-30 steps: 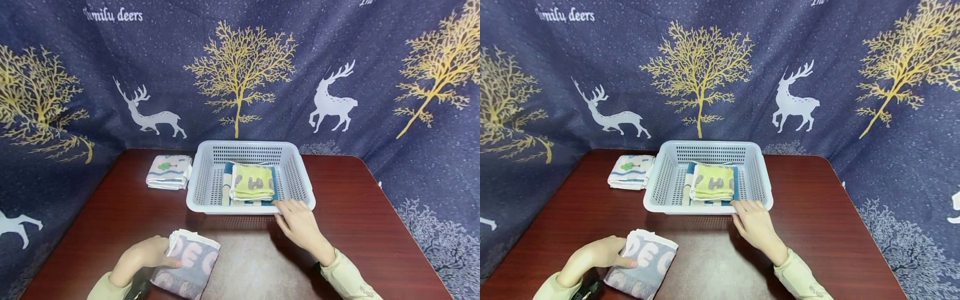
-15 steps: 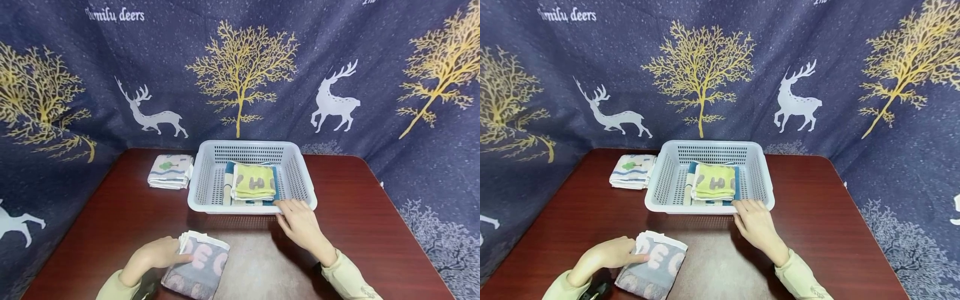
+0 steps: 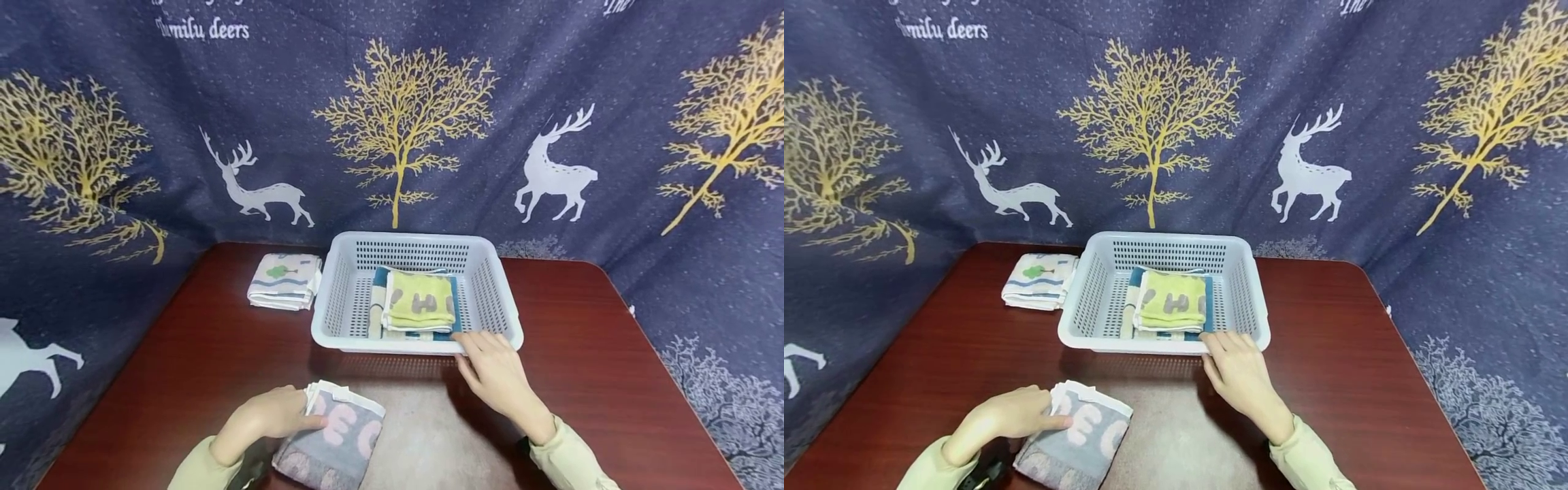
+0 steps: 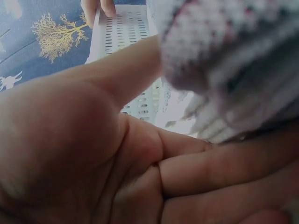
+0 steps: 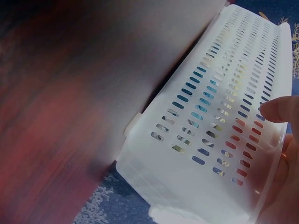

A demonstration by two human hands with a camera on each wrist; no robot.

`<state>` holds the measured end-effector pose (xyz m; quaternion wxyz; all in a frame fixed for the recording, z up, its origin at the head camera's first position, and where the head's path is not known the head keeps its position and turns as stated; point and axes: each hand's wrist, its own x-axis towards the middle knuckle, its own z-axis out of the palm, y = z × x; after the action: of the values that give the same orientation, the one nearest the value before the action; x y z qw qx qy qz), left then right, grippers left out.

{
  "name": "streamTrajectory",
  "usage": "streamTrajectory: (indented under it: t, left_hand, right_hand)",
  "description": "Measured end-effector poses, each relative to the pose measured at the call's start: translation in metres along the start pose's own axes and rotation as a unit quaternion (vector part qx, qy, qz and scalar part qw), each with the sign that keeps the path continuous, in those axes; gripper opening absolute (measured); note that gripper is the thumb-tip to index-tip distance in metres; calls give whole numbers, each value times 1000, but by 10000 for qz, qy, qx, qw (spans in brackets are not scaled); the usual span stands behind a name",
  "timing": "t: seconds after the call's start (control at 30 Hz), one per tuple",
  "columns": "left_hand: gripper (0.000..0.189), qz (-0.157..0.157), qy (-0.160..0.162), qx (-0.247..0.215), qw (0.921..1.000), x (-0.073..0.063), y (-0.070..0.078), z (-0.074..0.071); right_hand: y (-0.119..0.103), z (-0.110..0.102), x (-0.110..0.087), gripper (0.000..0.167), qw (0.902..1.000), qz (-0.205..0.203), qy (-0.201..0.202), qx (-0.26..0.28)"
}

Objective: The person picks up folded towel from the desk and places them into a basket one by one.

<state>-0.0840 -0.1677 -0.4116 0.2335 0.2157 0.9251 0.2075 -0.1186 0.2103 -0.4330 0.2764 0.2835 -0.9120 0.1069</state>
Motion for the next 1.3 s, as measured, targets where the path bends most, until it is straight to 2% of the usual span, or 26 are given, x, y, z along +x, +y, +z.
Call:
streamTrajectory:
  t: [0.23, 0.47, 0.8, 1.03, 1.3]
  left_hand:
    - [36, -122, 180, 162, 9996, 3, 5, 3]
    - [47, -521, 437, 109, 9976, 2, 10, 8]
    - [49, 49, 329, -38, 9994, 5, 14, 14]
    - [43, -53, 133, -423, 9990, 6, 18, 18]
    - [42, 154, -161, -965, 9951, 8, 17, 22]
  right_hand:
    - [1, 2, -2, 27, 10000, 11, 60, -7]
    - [1, 2, -1, 28, 10000, -18, 65, -1]
    - [-1, -4, 1, 29, 9998, 19, -175, -4]
    - [-1, -8, 2, 33, 9992, 26, -403, 55]
    - [-1, -13, 0, 39, 9982, 67, -571, 139]
